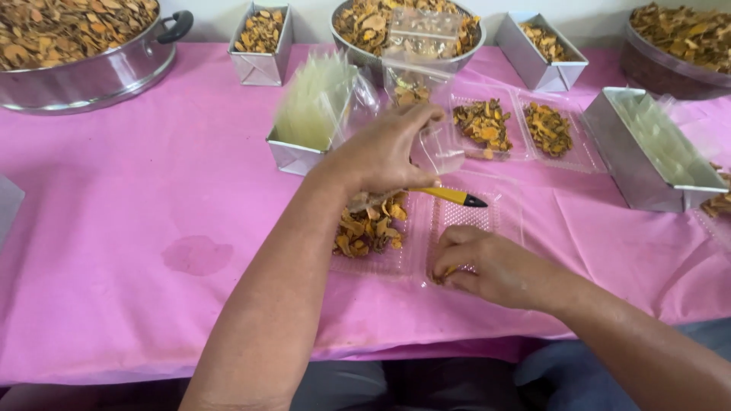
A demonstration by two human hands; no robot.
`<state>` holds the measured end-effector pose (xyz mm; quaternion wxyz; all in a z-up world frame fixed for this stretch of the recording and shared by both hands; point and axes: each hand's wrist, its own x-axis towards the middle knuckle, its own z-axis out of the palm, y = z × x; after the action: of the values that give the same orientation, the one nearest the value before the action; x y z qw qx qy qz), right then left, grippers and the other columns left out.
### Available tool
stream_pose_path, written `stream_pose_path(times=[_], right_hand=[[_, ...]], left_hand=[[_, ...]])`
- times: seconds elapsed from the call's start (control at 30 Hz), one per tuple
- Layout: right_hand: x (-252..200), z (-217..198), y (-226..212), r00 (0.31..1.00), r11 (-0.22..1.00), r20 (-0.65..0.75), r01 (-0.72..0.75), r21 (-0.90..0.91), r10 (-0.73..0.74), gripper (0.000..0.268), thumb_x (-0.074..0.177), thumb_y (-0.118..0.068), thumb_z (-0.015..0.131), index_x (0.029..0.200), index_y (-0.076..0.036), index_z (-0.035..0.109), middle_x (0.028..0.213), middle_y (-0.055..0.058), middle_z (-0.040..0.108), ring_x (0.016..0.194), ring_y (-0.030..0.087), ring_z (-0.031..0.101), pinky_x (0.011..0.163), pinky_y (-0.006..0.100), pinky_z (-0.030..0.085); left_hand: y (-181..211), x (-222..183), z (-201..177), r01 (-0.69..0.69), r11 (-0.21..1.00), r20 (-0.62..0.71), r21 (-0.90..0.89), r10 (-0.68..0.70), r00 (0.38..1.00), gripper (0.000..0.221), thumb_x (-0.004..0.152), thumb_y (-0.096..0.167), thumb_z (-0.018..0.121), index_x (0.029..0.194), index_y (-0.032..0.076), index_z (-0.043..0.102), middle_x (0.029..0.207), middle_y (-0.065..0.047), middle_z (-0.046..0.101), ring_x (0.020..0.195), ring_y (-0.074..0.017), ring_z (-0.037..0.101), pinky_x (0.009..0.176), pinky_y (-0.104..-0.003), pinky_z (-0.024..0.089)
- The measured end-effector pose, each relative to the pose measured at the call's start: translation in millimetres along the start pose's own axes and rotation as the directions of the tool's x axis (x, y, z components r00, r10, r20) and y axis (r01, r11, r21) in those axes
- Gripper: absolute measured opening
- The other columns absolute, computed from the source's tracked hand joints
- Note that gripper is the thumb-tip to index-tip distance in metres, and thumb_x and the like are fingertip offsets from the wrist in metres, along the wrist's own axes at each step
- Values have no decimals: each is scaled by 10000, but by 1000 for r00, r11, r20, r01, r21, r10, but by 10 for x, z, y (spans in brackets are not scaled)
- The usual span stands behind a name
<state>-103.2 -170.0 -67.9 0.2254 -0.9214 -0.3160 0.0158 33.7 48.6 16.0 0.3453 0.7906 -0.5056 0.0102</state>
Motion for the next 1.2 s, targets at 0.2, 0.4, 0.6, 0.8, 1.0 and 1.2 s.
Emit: stream_pose_path(times=[0.2,0.4,0.6,0.8,1.0,1.2], right_hand=[[-28,-66,-84,995,991,-96,15,133,-2,103,801,-139,830,879,-204,840,923,22,709,868,244,746,744,341,615],[-69,-662,-229,950,983,-299,-30,182,84,125,816,-58,781,903,-133,831,983,50,771,879,173,765,718,266,663],[242,-961,-327,778,980,-622,-179,-85,88,168,872,-93,795,1034,-134,813,1044,37,709,964,183,635,774,320,514],[392,-1019,-544,769,986,-639,-124,-115,23,236,897,-22,755,1124,-85,783,1037,77,744,840,202,691,740,333,591],[129,-1114,-659,729,873,-551,-488,-4,405,138,1025,-73,646,1104,-85,758,986,118,765,897,208,723,803,312,650],[-140,-329,169,920,858,-99,-390,-334,380,211,869,-232,741,1067,-248,812,1047,-75,797,1015,169,699,960,393,498]], left_hand=[[305,-57,-124,7,1000,39,13,-7,999,845,785,271,890,1475,84,439,1350,-244,598,1313,-437,547,1122,-562,440],[333,-17,-93,108,993,128,-45,-101,987,972,746,360,863,1536,115,352,1509,-203,485,1371,-406,500,1133,-570,400],[583,9,-161,223,971,221,-84,-200,954,866,744,331,826,1488,216,397,1531,-47,509,1129,-259,663,943,-440,539],[630,-1,-202,301,920,279,-251,-229,933,875,766,237,790,1515,162,343,1457,-91,561,1069,-263,711,862,-394,628],[271,25,-160,9,910,118,-414,44,992,949,742,482,767,1528,156,345,1564,-148,438,1338,-353,543,1082,-488,547],[112,25,-214,-163,771,-6,-616,202,979,940,809,478,789,1534,94,332,1685,-200,185,1448,-364,471,1118,-487,544]])
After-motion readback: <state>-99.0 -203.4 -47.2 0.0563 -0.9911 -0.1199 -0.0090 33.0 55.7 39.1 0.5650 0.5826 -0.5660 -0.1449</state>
